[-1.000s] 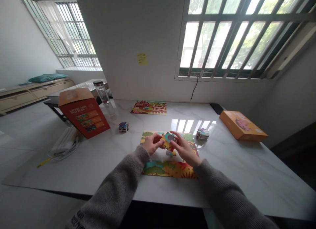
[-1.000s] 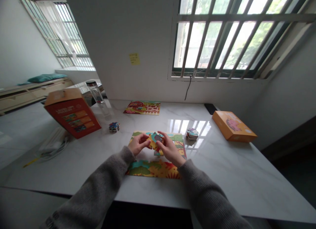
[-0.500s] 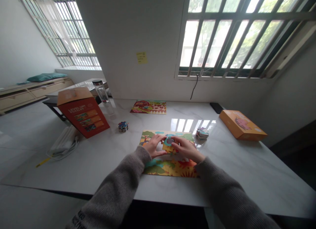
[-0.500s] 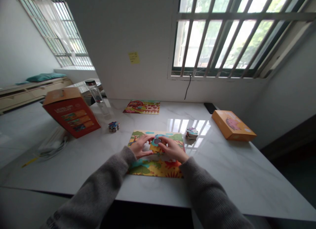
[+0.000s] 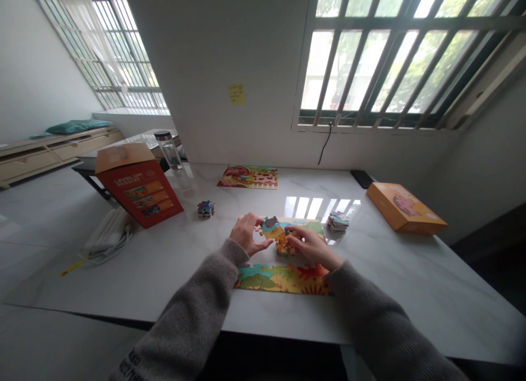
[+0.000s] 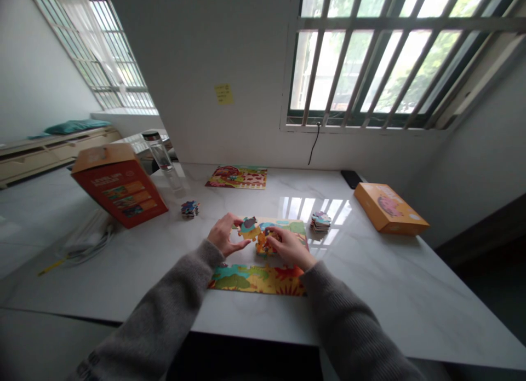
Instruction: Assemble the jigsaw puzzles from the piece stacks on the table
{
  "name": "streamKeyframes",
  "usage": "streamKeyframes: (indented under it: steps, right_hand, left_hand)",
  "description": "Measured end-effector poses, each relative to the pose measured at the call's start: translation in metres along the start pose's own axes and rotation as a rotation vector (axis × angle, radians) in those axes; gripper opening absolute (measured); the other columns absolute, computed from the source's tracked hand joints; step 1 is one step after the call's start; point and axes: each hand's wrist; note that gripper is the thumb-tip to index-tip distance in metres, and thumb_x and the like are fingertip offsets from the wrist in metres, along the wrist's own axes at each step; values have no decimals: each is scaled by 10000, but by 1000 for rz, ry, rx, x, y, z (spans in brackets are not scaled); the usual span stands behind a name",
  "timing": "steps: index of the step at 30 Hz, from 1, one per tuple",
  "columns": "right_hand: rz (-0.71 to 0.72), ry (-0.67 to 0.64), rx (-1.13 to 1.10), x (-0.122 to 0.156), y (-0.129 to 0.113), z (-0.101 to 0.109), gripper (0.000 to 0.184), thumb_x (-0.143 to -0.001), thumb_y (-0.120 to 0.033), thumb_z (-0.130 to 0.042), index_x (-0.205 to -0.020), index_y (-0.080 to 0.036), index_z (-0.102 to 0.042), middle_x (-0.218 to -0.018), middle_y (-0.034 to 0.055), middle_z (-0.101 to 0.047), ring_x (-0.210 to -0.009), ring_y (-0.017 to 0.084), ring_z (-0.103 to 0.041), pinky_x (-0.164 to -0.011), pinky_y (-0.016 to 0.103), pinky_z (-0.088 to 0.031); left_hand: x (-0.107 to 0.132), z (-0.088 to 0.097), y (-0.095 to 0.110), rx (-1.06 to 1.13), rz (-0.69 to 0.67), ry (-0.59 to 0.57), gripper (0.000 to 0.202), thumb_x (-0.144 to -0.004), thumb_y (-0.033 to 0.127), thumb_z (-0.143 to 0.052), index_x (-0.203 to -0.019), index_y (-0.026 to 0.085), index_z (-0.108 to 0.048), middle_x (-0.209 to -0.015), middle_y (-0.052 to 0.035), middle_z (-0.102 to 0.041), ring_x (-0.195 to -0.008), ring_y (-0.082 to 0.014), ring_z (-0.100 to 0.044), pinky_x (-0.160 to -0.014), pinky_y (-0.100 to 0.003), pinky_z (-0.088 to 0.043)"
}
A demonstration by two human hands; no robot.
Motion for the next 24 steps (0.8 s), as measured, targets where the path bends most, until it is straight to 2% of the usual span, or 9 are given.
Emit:
streamKeyframes:
  steps: [5, 8, 10, 13, 15, 18, 20, 22, 24]
  right_hand:
    - [34, -15, 171, 1, 2, -4, 337, -852, -348, -663, -1165, -237, -722, -1009, 80, -690, -970, 267, -643, -906, 414, -492]
    - [69, 119, 197, 1, -2, -2, 341, -862, -336, -648, -1185, -233, -692, -1035, 78, -631, -970, 245, -615, -900, 390, -481]
    - [79, 191, 107, 1, -10, -1, 347, -925, -355, -565, -1236, -222, -641, -1028, 74, -626, -902, 217, -608, -857, 368, -485]
    - [87, 118, -133, 3, -24, -6, 393, -974, -415, -489, -1307, -216, -555, -834, 17, -610, -706, 172, -555, -689, 309, -474]
    - [106, 82, -217, 4, -30, -9, 357, -967, -420, -500, -1244, -210, -580, -759, -3, -581, -656, 163, -523, -622, 288, -443]
    - [135, 137, -192, 4, -30, -9, 266, -965, -383, -489, -1085, -209, -651, -812, 26, -624, -710, 173, -551, -660, 303, -452]
    - [148, 144, -179, 2, -25, -6, 263, -968, -381, -485, -1047, -212, -671, -875, 43, -657, -762, 182, -577, -707, 317, -468]
    - [149, 126, -180, 1, -20, -2, 265, -964, -397, -504, -1054, -212, -672, -856, 36, -649, -758, 180, -576, -704, 314, -469]
    - [146, 114, -191, 0, -18, 0, 267, -956, -411, -528, -1078, -209, -653, -782, 12, -600, -708, 166, -547, -662, 297, -456]
  left_hand:
    - [2, -4, 6, 11, -2, -13, 505, -690, 505, -811, -1001, 185, -576, -921, -62, -627, -838, -239, -618, -816, -384, -486]
    - [2, -7, 7, 6, 3, -31, 506, -701, 534, -804, -994, 190, -575, -903, -53, -625, -799, -224, -611, -795, -373, -481]
    - [2, -10, 9, 4, -7, -42, 510, -711, 553, -797, -996, 194, -574, -896, -46, -621, -781, -216, -605, -782, -364, -475]
    - [3, -12, 11, 2, -19, -40, 519, -723, 582, -783, -1001, 194, -579, -902, -50, -622, -780, -217, -601, -763, -354, -463]
    - [3, -12, 12, 10, -37, -53, 514, -732, 589, -777, -999, 191, -590, -905, -55, -629, -773, -216, -598, -753, -350, -457]
    - [3, -9, 11, 43, -116, -89, 408, -784, 553, -748, -922, 194, -610, -908, -60, -637, -802, -220, -598, -774, -352, -448]
    - [3, -4, 8, 86, -148, -91, 305, -840, 483, -708, -889, 198, -610, -890, -54, -633, -820, -217, -596, -792, -349, -449]
    - [3, 0, 7, 145, -141, -100, 289, -841, 415, -708, -1004, 196, -613, -900, -48, -630, -819, -208, -596, -798, -342, -463]
    - [2, 3, 7, 188, -141, -157, 516, -793, 391, -750, -1228, 194, -556, -979, -56, -634, -829, -204, -601, -813, -345, -484]
Point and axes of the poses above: each hand's wrist, its own x-axis away from the middle knuckle, its own z-axis out of the back of the hand, y = z × x
